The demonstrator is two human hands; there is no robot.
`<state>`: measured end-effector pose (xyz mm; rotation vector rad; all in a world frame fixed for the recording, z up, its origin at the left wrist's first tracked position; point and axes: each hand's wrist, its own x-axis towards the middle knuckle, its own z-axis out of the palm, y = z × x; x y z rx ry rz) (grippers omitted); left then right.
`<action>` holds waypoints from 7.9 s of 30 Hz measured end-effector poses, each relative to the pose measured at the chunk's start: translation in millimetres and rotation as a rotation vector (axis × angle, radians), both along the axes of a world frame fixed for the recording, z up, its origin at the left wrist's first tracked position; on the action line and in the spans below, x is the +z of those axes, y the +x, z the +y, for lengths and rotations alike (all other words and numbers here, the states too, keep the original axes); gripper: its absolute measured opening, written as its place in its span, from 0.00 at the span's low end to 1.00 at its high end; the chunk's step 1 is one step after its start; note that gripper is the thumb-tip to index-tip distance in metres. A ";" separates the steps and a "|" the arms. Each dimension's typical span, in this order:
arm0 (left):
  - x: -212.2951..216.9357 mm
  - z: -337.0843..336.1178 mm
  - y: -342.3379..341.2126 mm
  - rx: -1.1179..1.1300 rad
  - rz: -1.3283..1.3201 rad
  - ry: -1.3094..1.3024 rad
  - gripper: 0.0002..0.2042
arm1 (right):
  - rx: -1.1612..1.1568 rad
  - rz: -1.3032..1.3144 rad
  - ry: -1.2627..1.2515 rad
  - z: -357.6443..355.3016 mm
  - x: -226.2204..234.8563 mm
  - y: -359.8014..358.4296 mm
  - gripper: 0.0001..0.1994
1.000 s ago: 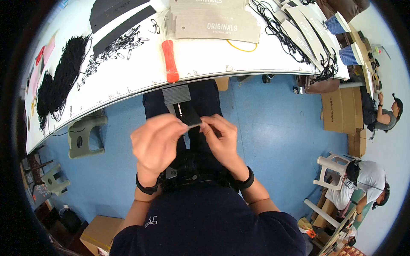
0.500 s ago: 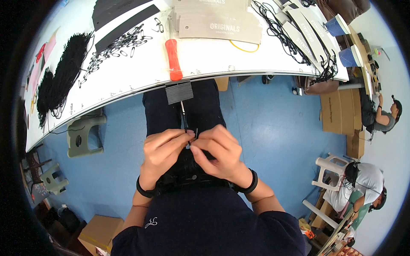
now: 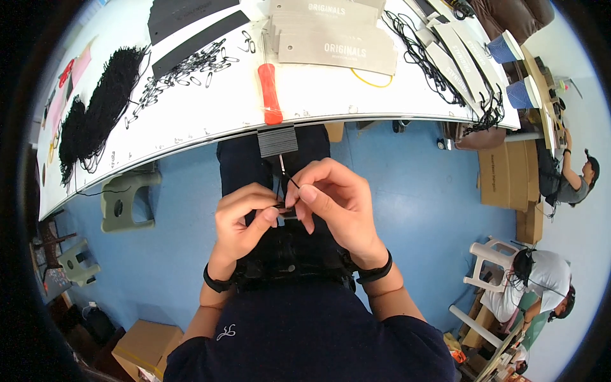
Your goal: The person is assembling clothing or product tags by threading black string loops through holes in cardboard tags and securing them.
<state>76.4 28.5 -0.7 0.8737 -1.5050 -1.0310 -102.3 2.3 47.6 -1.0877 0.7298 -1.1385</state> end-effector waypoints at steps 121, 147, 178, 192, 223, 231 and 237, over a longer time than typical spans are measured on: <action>7.8 -16.3 -9.8 0.221 -0.200 -0.272 0.09 | -0.804 0.518 -0.595 -100.1 36.5 -46.3 0.13; 1.5 -16.9 -2.2 0.268 -0.237 -0.227 0.13 | -0.512 -0.049 -0.284 -107.2 50.9 -28.1 0.17; 15.0 -18.2 -22.1 0.293 -0.180 -0.279 0.02 | -0.583 0.832 -0.726 21.5 -79.7 10.9 0.25; 19.7 -29.4 -25.2 0.583 -0.262 -0.259 0.06 | -0.522 0.454 -0.498 29.6 -59.5 5.5 0.13; 39.9 -30.6 -14.4 0.235 0.003 -0.177 0.04 | -0.372 0.027 -0.142 7.1 -21.1 -7.9 0.07; 36.8 -32.6 -14.9 0.274 -0.049 -0.175 0.04 | -0.425 0.043 -0.110 2.4 -24.4 -8.0 0.06; 33.8 -32.2 -17.6 0.414 -0.104 -0.282 0.07 | -0.482 0.104 -0.062 -7.6 -39.3 -8.3 0.06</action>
